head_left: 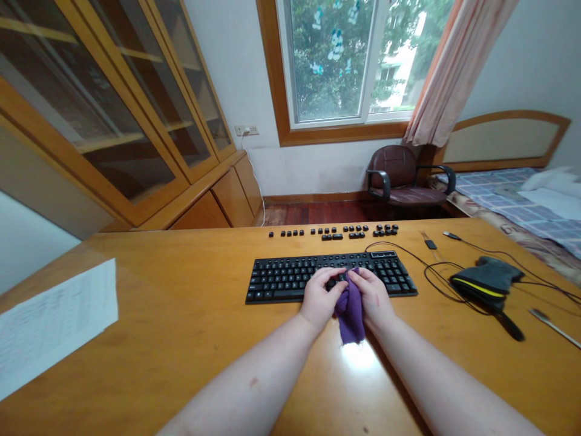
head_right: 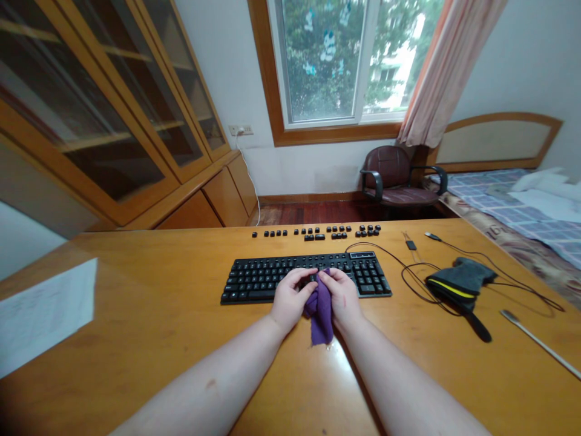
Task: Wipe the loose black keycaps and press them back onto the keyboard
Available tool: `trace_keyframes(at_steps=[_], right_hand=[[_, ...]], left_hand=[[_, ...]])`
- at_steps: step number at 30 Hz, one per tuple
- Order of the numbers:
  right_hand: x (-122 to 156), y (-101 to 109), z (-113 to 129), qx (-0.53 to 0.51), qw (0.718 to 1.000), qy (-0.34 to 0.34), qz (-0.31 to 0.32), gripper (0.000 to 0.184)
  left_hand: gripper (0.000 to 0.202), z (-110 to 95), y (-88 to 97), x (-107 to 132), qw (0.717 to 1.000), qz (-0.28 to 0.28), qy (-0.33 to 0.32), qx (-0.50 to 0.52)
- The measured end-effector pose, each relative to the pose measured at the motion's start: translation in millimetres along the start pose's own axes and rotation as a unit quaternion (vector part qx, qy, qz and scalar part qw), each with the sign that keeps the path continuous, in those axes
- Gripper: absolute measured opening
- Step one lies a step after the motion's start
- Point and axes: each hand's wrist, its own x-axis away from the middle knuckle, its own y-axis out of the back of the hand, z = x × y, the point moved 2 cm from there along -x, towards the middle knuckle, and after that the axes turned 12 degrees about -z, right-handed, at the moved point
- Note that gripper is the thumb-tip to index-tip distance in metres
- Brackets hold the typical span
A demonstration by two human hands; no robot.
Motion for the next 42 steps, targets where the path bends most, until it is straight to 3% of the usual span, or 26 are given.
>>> trace_keyframes(at_steps=[6, 9, 11, 13, 15, 18, 20, 28, 42], right_hand=[[3.4, 4.3, 7.9, 0.075, 0.990, 0.113, -0.047, 0.020], [7.9, 4.9, 13.1, 0.109, 0.978, 0.167, -0.066, 0.018], [10.3, 4.2, 15.3, 0.118, 0.972, 0.187, -0.076, 0.018], [11.4, 3.2, 16.1, 0.123, 0.969, 0.196, -0.081, 0.018], [11.2, 2.7, 15.7, 0.127, 0.968, 0.200, -0.080, 0.019], [9.4, 3.2, 13.6, 0.135, 0.967, 0.203, -0.074, 0.019], [7.9, 4.1, 11.7, 0.144, 0.965, 0.207, -0.068, 0.018], [5.9, 4.4, 7.7, 0.151, 0.964, 0.207, -0.064, 0.019], [7.8, 1.6, 11.4, 0.142, 0.968, 0.195, -0.069, 0.021]], left_hand=[[0.026, 3.8, 3.6, -1.7, 0.995, -0.066, 0.058, 0.040], [0.030, 1.3, 15.0, -19.0, 0.980, -0.147, 0.104, 0.080], [0.032, -1.5, 24.0, -37.4, 0.977, -0.165, 0.112, 0.079], [0.030, -3.5, 31.2, -57.4, 0.988, -0.123, 0.092, 0.030], [0.025, -2.7, 35.8, -73.6, 0.994, -0.047, 0.044, -0.090], [0.017, 4.8, 38.9, -84.7, 0.962, 0.031, -0.029, -0.269], [0.019, 12.5, 38.9, -84.3, 0.945, 0.058, -0.047, -0.318], [0.026, 33.4, 37.6, -75.3, 0.935, 0.121, -0.040, -0.330], [0.021, 26.6, 31.7, -72.7, 0.913, 0.130, -0.065, -0.380]])
